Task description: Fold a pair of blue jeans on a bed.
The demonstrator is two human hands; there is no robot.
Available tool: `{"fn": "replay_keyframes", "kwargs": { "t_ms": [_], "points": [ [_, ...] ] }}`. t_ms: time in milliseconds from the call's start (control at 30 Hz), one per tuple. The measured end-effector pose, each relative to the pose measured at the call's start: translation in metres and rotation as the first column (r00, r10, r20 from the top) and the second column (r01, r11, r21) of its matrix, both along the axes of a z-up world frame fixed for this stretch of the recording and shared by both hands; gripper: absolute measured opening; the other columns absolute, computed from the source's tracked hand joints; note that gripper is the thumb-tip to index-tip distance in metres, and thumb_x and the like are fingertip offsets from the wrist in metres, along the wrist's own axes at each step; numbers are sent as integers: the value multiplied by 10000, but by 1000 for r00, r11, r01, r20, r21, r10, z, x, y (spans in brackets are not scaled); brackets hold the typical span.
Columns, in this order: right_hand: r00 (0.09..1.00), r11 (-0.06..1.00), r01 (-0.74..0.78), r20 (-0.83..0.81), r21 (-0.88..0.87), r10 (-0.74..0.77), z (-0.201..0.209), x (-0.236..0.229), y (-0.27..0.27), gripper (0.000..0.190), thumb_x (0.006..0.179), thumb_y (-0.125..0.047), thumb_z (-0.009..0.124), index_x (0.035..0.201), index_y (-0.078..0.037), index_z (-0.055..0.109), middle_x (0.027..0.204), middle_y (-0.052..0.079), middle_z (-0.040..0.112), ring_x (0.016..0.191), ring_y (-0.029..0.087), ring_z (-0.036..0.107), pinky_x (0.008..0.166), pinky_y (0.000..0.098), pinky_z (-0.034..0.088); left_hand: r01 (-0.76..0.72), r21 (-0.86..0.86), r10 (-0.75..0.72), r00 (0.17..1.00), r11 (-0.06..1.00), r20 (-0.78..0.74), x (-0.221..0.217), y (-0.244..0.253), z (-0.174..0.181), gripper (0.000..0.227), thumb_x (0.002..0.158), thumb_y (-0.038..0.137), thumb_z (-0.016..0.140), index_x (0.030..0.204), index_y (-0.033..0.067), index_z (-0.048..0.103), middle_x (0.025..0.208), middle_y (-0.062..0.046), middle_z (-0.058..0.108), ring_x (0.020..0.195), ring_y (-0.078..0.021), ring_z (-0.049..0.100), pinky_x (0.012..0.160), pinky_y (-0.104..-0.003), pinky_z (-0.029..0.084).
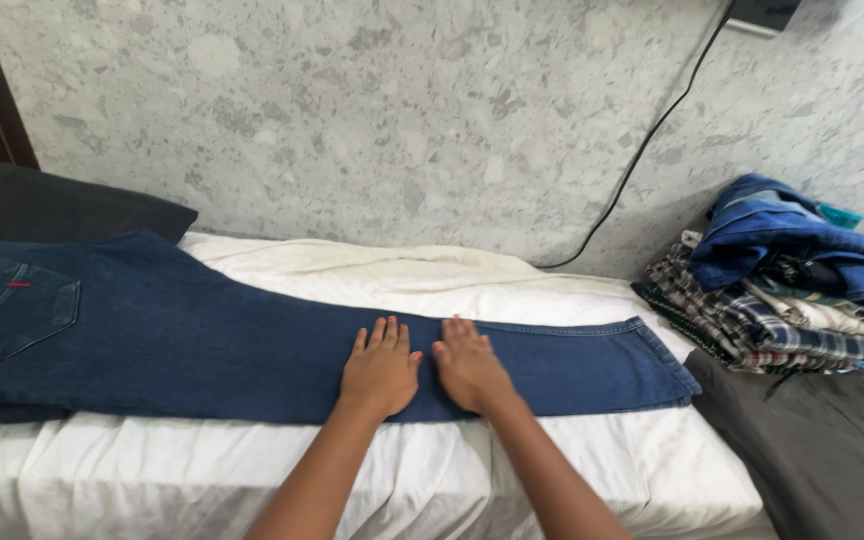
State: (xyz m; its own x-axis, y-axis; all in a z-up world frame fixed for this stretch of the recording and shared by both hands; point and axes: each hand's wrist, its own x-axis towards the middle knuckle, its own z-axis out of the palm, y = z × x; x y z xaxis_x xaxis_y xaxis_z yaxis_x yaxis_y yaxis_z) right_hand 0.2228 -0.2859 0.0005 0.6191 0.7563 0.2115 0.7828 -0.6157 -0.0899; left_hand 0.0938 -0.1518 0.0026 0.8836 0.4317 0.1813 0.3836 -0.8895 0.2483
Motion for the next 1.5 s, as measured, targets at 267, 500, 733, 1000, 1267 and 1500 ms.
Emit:
{"fn": "replay_keyframes", "kwargs": {
  "t_ms": [267, 500, 733, 1000, 1267, 1500],
  "points": [
    [995, 996, 68, -74, -65, -73, -2, 26, -33, 638, 1056, -425, 229, 1611, -110, 223, 1699, 81, 174, 1566, 238, 175, 1256, 414, 165, -35, -19, 34, 998, 999, -50, -30, 34, 5, 654, 1049, 497, 248, 1595, 136, 261, 1690, -46, 189, 1555, -246, 163, 1250, -455, 130],
    [988, 985, 148, -20, -91, -151, -7, 97, -112, 639, 1044, -471, 223, 1621, -196, 207, 1712, 51, 145, 1572, 218, 167, 1259, 405, 158, -135, -13, 133, 987, 991, -89, -49, 53, 9, 665, 1053, 528, 207, 1613, 169, 234, 1703, -16, 165, 1567, -226, 148, 1264, -440, 135],
    [954, 950, 300, 5, -90, -301, -20, 164, -173, 669, 1042, -503, 218, 1628, -181, 182, 1716, 62, 120, 1572, 222, 159, 1261, 397, 160, -147, -32, 142, 982, 989, -128, -49, 54, 12, 673, 1050, 552, 165, 1619, 193, 195, 1705, 3, 125, 1569, -217, 113, 1262, -438, 117],
    [883, 876, 453, -57, -164, -467, -16, 126, -123, 817, 1037, -614, 234, 1624, -58, 118, 1709, 186, 38, 1578, 371, 39, 1247, 557, 93, -313, 48, 316, 943, 949, -100, -34, 41, 8, 676, 1050, 505, 251, 1609, 126, 228, 1695, -75, 140, 1549, -311, 128, 1229, -536, 75],
    [992, 995, 88, -88, -54, -92, 5, -37, 10, 730, 1040, -521, 282, 1608, -70, 196, 1696, 138, 144, 1574, 299, 111, 1252, 521, 111, -86, -1, 86, 996, 996, -30, -9, 5, 9, 626, 1057, 494, 286, 1591, 167, 301, 1684, -101, 201, 1557, -314, 156, 1249, -521, 95],
    [984, 987, 140, -96, -80, -148, 18, -18, -24, 721, 1031, -578, 282, 1613, -154, 240, 1701, 51, 187, 1575, 222, 170, 1269, 406, 155, -107, -23, 105, 993, 994, -56, -32, 29, 10, 641, 1035, 531, 286, 1599, 227, 285, 1690, -38, 193, 1558, -270, 162, 1250, -491, 112]
  ]
}}
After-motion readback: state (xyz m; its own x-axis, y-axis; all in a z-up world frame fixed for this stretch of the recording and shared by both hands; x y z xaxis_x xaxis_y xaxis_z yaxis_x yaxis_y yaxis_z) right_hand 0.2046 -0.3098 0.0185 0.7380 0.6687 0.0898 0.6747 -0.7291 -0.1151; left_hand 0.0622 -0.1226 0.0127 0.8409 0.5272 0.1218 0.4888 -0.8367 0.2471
